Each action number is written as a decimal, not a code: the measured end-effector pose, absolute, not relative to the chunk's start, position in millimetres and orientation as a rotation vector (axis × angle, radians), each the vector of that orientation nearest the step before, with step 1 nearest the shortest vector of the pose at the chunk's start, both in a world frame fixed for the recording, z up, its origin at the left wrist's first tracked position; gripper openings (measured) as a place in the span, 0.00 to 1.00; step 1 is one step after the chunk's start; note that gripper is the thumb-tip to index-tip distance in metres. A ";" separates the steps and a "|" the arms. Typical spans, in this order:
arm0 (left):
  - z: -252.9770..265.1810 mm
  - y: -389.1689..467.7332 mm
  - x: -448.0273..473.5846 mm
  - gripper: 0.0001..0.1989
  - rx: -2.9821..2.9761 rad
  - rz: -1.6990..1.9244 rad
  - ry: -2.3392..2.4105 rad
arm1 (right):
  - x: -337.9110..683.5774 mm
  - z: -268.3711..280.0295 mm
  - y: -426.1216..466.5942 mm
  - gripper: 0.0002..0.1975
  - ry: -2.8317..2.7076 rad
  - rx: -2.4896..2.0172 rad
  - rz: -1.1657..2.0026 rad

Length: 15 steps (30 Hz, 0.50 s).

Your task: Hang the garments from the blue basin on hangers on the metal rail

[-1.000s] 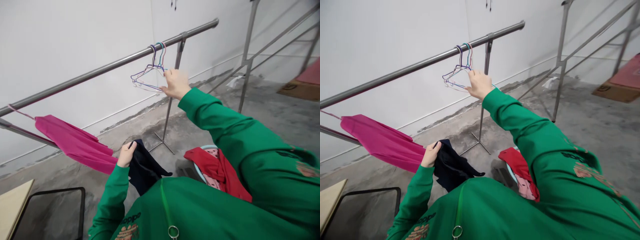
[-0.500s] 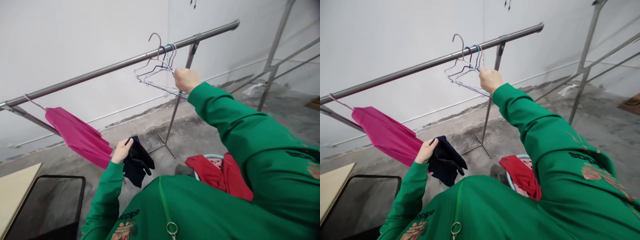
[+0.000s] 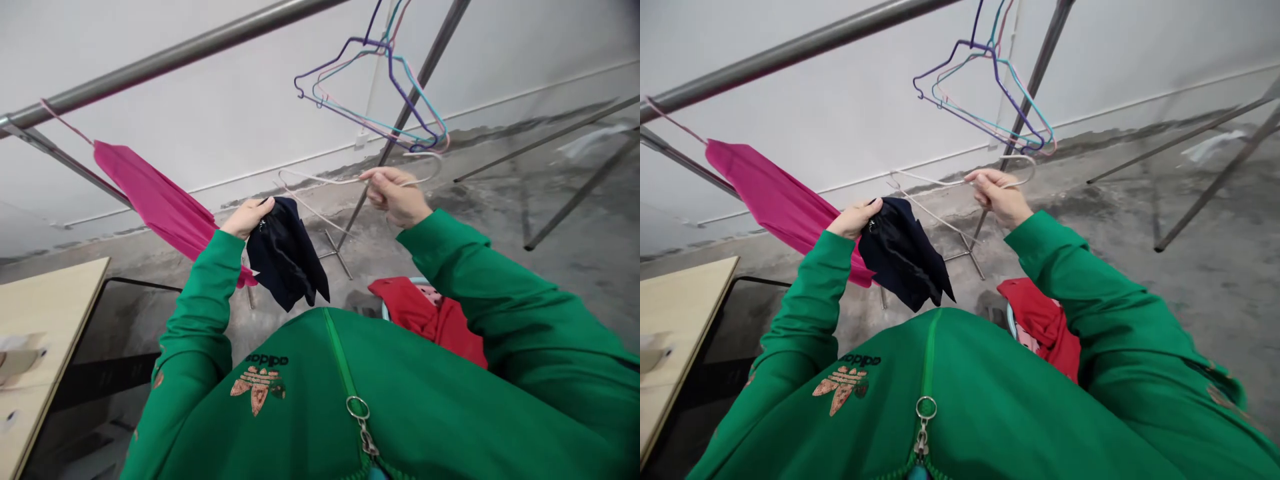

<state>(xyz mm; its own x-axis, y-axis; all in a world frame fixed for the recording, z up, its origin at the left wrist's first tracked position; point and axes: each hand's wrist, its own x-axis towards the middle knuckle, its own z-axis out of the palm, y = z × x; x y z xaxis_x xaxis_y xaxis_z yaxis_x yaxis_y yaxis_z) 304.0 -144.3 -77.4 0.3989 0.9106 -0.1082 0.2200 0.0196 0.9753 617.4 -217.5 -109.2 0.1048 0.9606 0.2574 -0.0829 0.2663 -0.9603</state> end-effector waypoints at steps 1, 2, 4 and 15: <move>-76.7 -143.4 306.6 0.23 1.472 0.705 1.068 | 623.3 -104.3 -222.4 0.21 -1.183 -0.971 0.998; -75.9 -142.8 308.4 0.22 1.465 0.673 1.069 | 631.2 -98.7 -227.4 0.20 -1.191 -0.948 1.010; -73.8 -143.0 311.1 0.21 1.463 0.626 1.059 | 647.1 -87.4 -237.8 0.18 -1.251 -0.879 1.068; -37.2 -163.2 354.2 0.07 1.774 0.262 0.882 | 566.9 -77.4 -227.2 0.17 -2.035 -0.832 1.227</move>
